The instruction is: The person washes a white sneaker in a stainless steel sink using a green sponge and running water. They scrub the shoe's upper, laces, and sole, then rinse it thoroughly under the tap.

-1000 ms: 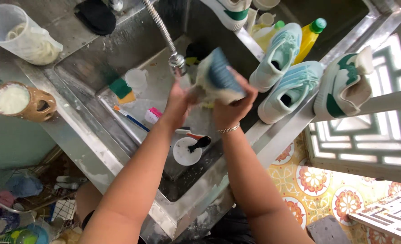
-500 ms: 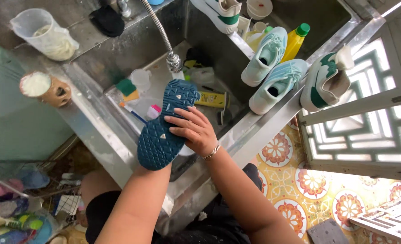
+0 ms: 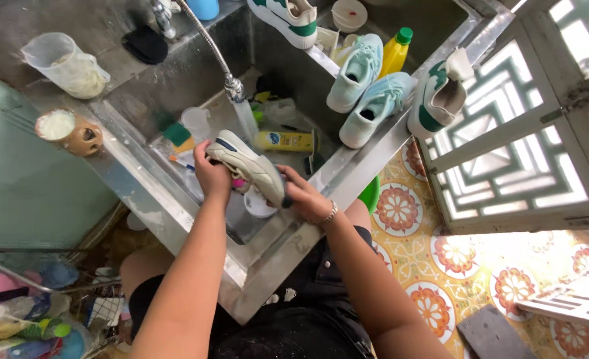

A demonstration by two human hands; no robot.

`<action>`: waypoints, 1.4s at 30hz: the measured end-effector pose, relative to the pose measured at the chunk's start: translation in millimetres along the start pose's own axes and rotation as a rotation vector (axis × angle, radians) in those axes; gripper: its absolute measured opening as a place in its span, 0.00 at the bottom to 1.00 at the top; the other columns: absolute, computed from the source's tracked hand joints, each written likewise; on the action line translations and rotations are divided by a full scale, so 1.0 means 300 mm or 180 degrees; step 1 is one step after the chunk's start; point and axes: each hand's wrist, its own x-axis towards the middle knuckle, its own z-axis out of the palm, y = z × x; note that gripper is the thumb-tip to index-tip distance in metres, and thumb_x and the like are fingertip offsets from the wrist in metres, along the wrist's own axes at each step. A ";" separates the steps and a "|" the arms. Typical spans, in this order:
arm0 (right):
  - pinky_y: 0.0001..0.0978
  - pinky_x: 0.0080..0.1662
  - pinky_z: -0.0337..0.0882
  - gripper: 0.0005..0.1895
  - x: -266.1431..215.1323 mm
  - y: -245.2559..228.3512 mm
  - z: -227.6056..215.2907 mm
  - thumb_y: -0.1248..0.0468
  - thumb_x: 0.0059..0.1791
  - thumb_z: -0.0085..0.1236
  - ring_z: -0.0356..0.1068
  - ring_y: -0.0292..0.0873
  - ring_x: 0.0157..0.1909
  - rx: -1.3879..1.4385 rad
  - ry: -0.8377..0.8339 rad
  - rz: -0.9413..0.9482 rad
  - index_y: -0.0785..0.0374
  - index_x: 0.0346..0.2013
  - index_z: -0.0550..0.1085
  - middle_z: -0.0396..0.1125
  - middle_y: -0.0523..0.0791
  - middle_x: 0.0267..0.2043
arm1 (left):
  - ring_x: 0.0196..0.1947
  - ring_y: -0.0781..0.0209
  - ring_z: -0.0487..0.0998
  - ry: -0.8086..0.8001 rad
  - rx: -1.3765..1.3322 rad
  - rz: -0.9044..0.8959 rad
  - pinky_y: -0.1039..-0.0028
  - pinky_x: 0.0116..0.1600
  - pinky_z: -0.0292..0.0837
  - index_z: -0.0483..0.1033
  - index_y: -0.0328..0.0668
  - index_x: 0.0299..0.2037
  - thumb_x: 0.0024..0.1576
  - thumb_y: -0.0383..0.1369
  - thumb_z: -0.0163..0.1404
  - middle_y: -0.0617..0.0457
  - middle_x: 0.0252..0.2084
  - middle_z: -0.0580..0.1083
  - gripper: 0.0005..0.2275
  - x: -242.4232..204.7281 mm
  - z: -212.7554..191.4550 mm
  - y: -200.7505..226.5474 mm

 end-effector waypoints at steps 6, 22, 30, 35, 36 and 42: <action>0.41 0.38 0.79 0.42 0.082 0.028 -0.076 0.41 0.52 0.51 0.75 0.56 0.43 0.0807 0.0534 0.0706 0.69 0.69 0.61 0.68 0.60 0.53 | 0.56 0.54 0.75 -0.0133 -0.1233 0.0055 0.68 0.62 0.69 0.69 0.40 0.60 0.53 0.21 0.51 0.48 0.55 0.73 0.22 -0.006 -0.044 -0.013; 0.33 0.36 0.73 0.40 0.052 -0.161 0.153 0.39 0.52 0.43 0.67 0.49 0.31 0.1072 -0.0478 0.1187 0.59 0.72 0.59 0.63 0.71 0.62 | 0.39 0.44 0.81 0.1164 0.0091 -0.0121 0.61 0.45 0.72 0.77 0.33 0.44 0.63 0.38 0.51 0.41 0.39 0.80 0.12 0.038 -0.027 0.016; 0.36 0.45 0.74 0.40 0.070 -0.160 0.195 0.45 0.49 0.47 0.68 0.57 0.47 0.1520 0.0249 0.1000 0.64 0.71 0.57 0.57 0.68 0.65 | 0.54 0.46 0.77 0.0506 -0.0525 -0.0157 0.63 0.59 0.70 0.68 0.36 0.60 0.65 0.36 0.51 0.39 0.56 0.75 0.17 0.067 0.035 -0.110; 0.34 0.43 0.72 0.39 0.173 -0.071 0.037 0.46 0.48 0.53 0.66 0.52 0.45 0.1999 0.0575 0.1119 0.62 0.69 0.60 0.60 0.62 0.62 | 0.59 0.48 0.72 0.0573 -0.0585 0.0298 0.63 0.60 0.68 0.59 0.36 0.68 0.63 0.29 0.51 0.38 0.61 0.68 0.24 -0.021 0.007 0.018; 0.32 0.41 0.71 0.38 0.195 -0.070 0.034 0.47 0.47 0.54 0.65 0.51 0.44 0.2042 0.0818 0.0952 0.60 0.68 0.61 0.61 0.60 0.61 | 0.57 0.49 0.74 0.0578 -0.0260 0.0599 0.62 0.58 0.70 0.67 0.35 0.65 0.61 0.26 0.50 0.39 0.58 0.72 0.20 -0.043 -0.028 0.087; 0.30 0.37 0.69 0.37 0.269 -0.080 -0.046 0.50 0.44 0.55 0.63 0.49 0.39 0.2308 0.0912 0.0666 0.62 0.65 0.64 0.61 0.60 0.58 | 0.38 0.56 0.82 -0.0828 0.0223 0.0207 0.64 0.46 0.78 0.78 0.42 0.49 0.57 0.31 0.54 0.53 0.39 0.79 0.11 0.042 -0.185 0.218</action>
